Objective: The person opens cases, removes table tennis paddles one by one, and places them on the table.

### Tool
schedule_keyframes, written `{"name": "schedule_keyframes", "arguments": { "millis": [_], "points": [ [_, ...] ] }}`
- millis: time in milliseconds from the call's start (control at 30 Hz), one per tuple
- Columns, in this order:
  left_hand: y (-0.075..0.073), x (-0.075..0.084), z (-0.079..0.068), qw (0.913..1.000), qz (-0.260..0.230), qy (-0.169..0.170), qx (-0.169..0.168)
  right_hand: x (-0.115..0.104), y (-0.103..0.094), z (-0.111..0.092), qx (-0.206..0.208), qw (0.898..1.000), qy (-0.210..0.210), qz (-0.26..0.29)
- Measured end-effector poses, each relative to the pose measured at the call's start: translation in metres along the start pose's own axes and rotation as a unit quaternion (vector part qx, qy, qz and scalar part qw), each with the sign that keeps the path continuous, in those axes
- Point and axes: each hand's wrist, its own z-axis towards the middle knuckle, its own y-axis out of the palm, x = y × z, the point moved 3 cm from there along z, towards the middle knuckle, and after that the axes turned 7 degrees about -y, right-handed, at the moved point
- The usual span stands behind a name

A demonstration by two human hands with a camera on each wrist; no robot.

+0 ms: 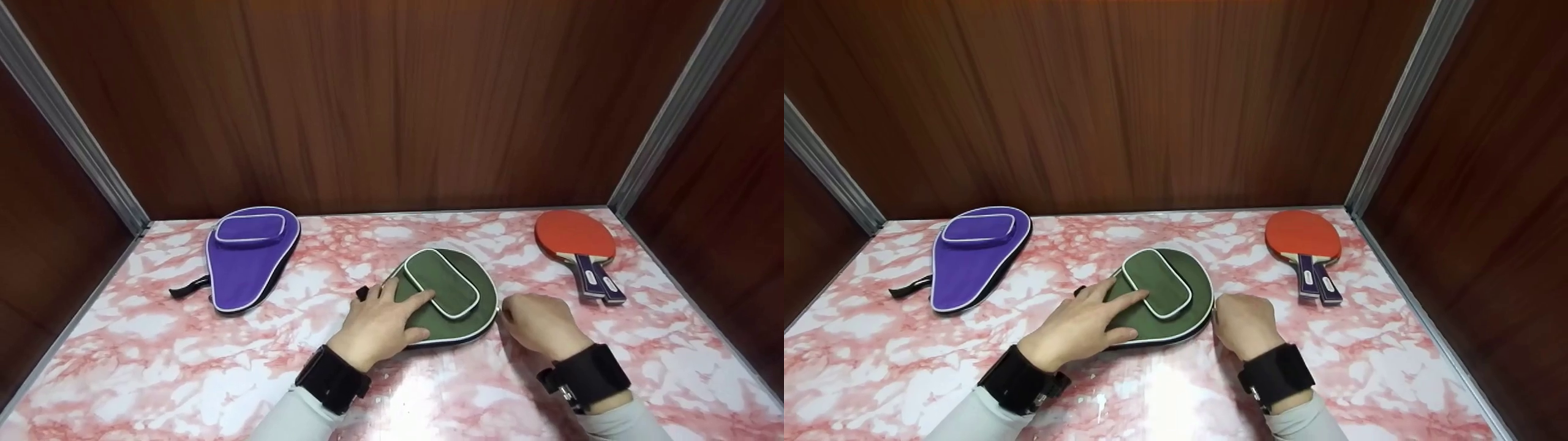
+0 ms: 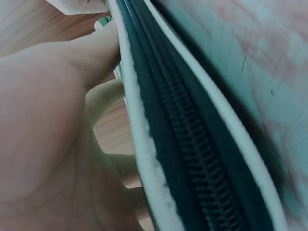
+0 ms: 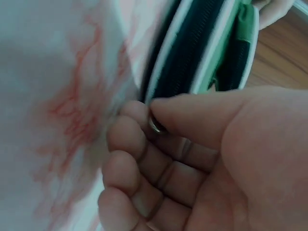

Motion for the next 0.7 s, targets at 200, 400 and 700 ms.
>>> {"name": "schedule_keyframes", "arguments": {
  "millis": [200, 400, 700],
  "points": [
    [-0.001, -0.002, 0.0, 0.9997, 0.023, 0.001, 0.004, -0.005, -0.001, 0.001, 0.014, 1.0, -0.007, -0.022],
    [0.001, -0.002, 0.001, 0.9996, 0.025, 0.004, 0.01, -0.009, 0.001, -0.001, 0.007, 0.999, -0.011, -0.046],
    [0.003, -0.001, 0.0, 0.9995, 0.027, 0.003, 0.014, -0.021, 0.004, -0.006, -0.011, 0.999, -0.019, -0.048]
  ]
}}
